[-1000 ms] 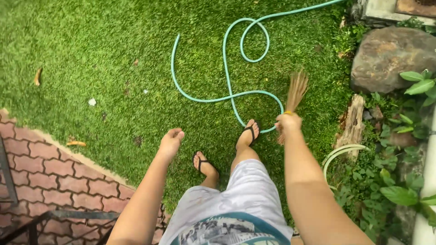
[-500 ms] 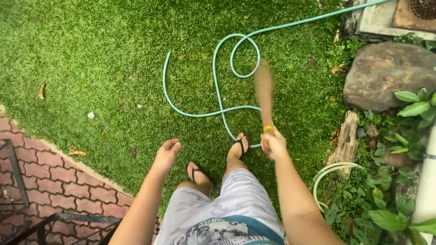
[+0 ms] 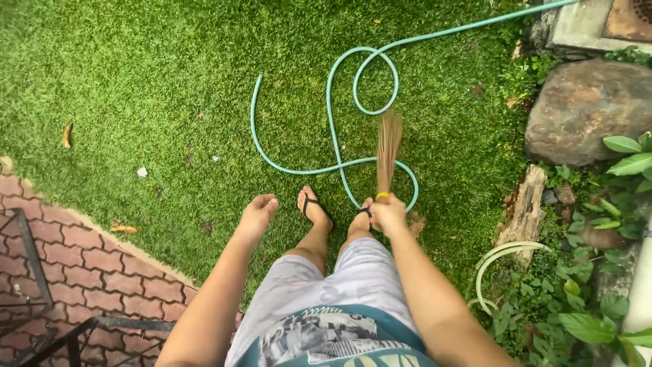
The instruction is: The recorder is sweeping leaves and debris from a paved patio and artificial grass using a broom.
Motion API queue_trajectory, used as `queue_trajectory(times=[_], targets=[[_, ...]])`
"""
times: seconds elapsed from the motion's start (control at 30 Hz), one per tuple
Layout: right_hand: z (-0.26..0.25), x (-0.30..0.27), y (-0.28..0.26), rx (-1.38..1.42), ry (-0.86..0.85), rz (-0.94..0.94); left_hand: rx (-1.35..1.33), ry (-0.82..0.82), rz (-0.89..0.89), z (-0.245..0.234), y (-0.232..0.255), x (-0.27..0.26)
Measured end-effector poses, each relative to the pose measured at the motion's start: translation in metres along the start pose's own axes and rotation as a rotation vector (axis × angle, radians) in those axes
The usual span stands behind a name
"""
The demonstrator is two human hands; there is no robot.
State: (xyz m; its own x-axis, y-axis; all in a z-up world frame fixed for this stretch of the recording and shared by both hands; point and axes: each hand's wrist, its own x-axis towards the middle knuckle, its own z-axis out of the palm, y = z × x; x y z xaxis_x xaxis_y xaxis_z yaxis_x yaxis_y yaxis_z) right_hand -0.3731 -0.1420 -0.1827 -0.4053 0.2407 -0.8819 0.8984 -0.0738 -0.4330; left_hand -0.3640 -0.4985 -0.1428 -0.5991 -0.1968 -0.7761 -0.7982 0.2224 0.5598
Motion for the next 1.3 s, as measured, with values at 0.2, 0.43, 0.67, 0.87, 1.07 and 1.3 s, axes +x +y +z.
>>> queue_trajectory(times=[0.2,0.43,0.67,0.87,1.07,1.3], targets=[[-0.014,-0.012,-0.006,-0.190,-0.703,0.040,0.105,-0.018,0.057,-0.030,0.018,0.014],[0.048,-0.017,-0.006,0.104,-0.338,0.099,0.003,0.010,-0.023,-0.082,0.002,0.034],[0.248,-0.032,-0.025,0.014,-0.906,0.229,-0.033,0.207,0.034,-0.106,0.017,0.032],[0.275,-0.097,-0.085,-0.294,-1.043,0.039,0.360,0.551,0.306,-0.155,0.050,0.033],[0.179,-0.055,-0.154,-0.394,-0.349,-0.311,0.251,0.549,0.581,-0.146,0.093,0.052],[0.024,0.039,-0.262,-0.280,-0.025,-0.255,0.183,0.367,0.487,-0.095,0.140,0.082]])
